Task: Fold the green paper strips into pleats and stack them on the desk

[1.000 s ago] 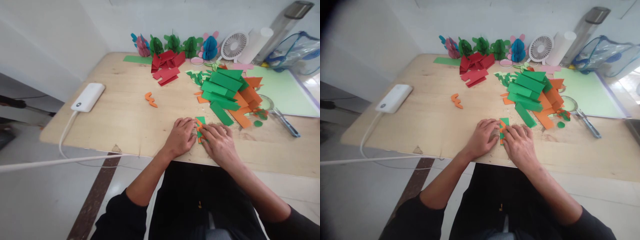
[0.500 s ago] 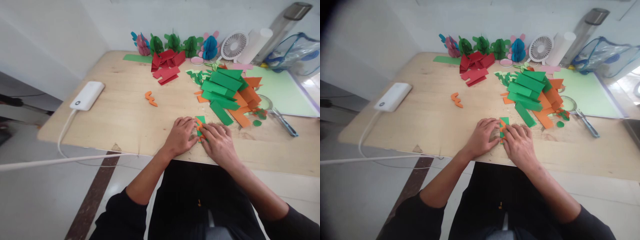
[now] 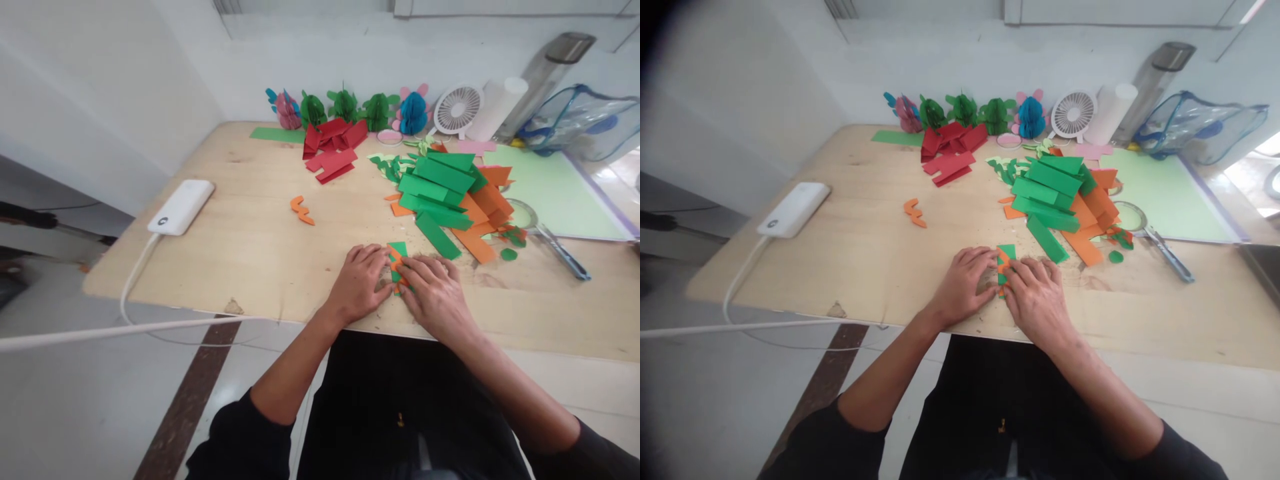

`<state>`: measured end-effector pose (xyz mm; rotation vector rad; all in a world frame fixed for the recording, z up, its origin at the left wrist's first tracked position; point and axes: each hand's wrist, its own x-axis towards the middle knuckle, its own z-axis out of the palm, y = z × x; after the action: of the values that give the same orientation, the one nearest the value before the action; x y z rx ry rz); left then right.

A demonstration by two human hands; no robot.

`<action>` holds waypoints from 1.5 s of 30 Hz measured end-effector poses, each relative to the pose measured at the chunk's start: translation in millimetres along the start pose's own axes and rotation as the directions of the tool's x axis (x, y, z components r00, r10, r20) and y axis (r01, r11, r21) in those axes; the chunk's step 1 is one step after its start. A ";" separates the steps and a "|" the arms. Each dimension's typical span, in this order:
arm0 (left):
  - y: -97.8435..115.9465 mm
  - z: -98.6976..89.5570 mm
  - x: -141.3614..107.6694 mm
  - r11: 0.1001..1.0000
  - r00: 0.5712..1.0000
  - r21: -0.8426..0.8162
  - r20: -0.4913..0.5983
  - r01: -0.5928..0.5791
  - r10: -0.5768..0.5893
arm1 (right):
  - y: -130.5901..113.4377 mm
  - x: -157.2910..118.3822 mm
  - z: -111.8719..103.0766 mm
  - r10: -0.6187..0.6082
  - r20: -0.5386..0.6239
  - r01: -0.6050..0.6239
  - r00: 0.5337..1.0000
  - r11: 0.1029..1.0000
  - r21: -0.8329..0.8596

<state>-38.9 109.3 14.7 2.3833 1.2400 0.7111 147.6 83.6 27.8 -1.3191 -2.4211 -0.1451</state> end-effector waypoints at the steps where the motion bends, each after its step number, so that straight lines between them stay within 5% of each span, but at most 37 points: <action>1: 0.0 -0.1 0.0 1.000 1.000 -0.001 0.003 0.002 -0.002 | -0.4 0.0 0.2 0.005 -0.004 -0.005 1.000 1.000 -0.001; 45: 2.4 3.9 -1.6 0.998 0.999 0.061 -0.041 -0.032 0.034 | -4.6 -6.0 10.8 0.054 -0.076 -0.055 0.996 0.998 -0.023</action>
<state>-35.8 106.3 12.4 2.4544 1.2584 0.7479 143.7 79.3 16.0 -1.3643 -2.3260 -0.2068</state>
